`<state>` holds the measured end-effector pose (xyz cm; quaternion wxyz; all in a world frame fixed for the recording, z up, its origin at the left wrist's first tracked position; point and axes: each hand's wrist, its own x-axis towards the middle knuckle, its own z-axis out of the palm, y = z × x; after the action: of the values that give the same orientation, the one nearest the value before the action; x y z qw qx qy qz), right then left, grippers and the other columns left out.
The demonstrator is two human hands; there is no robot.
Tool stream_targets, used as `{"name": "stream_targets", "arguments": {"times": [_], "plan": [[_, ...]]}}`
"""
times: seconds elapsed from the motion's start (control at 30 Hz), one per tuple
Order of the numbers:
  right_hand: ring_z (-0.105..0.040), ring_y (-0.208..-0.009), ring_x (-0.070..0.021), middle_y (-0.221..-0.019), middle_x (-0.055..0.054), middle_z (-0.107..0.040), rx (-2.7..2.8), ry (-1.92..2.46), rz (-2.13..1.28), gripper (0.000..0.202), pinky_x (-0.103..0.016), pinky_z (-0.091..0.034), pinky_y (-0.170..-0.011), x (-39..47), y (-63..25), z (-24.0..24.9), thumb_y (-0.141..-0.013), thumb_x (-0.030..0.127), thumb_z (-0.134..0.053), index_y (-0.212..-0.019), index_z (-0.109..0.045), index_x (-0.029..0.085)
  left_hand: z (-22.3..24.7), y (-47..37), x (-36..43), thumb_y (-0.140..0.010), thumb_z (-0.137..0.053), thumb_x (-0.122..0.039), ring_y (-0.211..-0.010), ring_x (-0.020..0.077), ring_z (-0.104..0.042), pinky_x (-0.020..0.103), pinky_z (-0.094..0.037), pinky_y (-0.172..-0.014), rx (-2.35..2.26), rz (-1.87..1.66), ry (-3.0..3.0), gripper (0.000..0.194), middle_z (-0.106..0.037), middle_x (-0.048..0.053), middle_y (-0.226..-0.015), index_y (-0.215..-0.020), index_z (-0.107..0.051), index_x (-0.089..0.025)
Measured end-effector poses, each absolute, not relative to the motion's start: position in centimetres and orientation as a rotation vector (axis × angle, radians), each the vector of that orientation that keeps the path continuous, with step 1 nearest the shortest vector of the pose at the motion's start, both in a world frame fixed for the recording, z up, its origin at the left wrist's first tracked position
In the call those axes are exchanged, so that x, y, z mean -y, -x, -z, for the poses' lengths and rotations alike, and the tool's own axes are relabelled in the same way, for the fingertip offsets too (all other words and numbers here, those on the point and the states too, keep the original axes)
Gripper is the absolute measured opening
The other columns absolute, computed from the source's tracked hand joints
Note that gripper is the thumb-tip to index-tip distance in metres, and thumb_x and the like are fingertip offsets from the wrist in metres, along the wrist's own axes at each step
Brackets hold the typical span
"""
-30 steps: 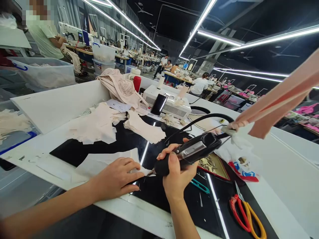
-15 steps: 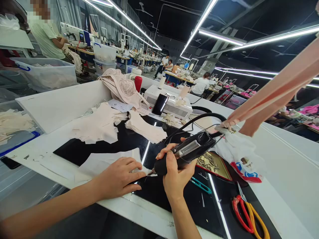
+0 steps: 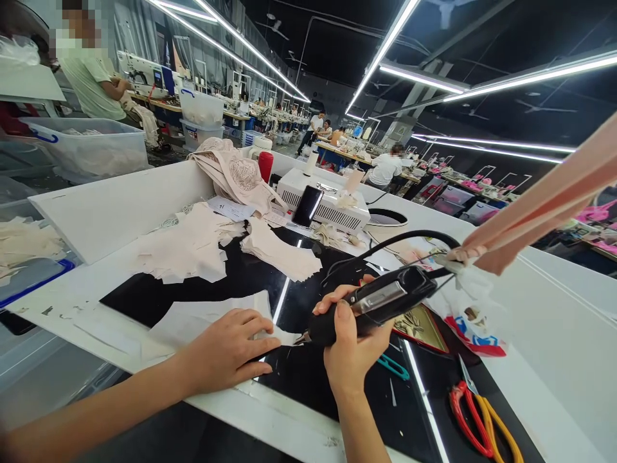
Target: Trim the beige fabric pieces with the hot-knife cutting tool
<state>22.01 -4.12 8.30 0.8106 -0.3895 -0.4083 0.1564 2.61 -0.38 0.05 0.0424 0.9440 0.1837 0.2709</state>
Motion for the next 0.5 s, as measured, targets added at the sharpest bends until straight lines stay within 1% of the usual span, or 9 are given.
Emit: {"name": "stream_targets", "arguments": {"times": [0.23,0.37,0.5], "plan": [[-0.062,-0.056,-0.0136,-0.078,0.006,-0.067,0.85,0.852,-0.364,0.042,-0.03,-0.056,-0.055,4.2,-21.9,-7.9,-0.081,0.028,-0.08,-0.117,-0.057,0.028,0.1,-2.7,0.6,-0.099,-0.072,-0.047,-0.111,0.0243,-0.062,0.04,-0.049,-0.095,-0.575,-0.844,-2.861,0.031,-0.068,0.003,-0.121,-0.12,-0.065,-0.025],[-0.062,-0.058,-0.0131,-0.081,0.005,-0.067,0.856,0.875,-0.35,0.045,-0.03,-0.057,-0.056,4.2,-22.3,-7.7,-0.083,0.03,-0.081,-0.122,-0.058,0.028,0.3,-2.7,0.3,-0.1,-0.072,-0.048,-0.11,0.0251,-0.064,0.04,-0.05,-0.095,-0.548,-0.876,-2.854,0.031,-0.069,0.003,-0.12,-0.12,-0.065,-0.025],[-0.064,-0.063,-0.0126,-0.084,0.005,-0.067,0.864,0.856,-0.376,0.048,-0.029,-0.059,-0.059,4.6,-22.5,-7.2,-0.083,0.03,-0.085,-0.124,-0.06,0.027,0.6,-2.9,0.4,-0.104,-0.065,-0.048,-0.113,0.0222,-0.067,0.038,-0.052,-0.1,-0.551,-0.897,-2.845,0.03,-0.071,0.003,-0.123,-0.123,-0.067,-0.025]]}}
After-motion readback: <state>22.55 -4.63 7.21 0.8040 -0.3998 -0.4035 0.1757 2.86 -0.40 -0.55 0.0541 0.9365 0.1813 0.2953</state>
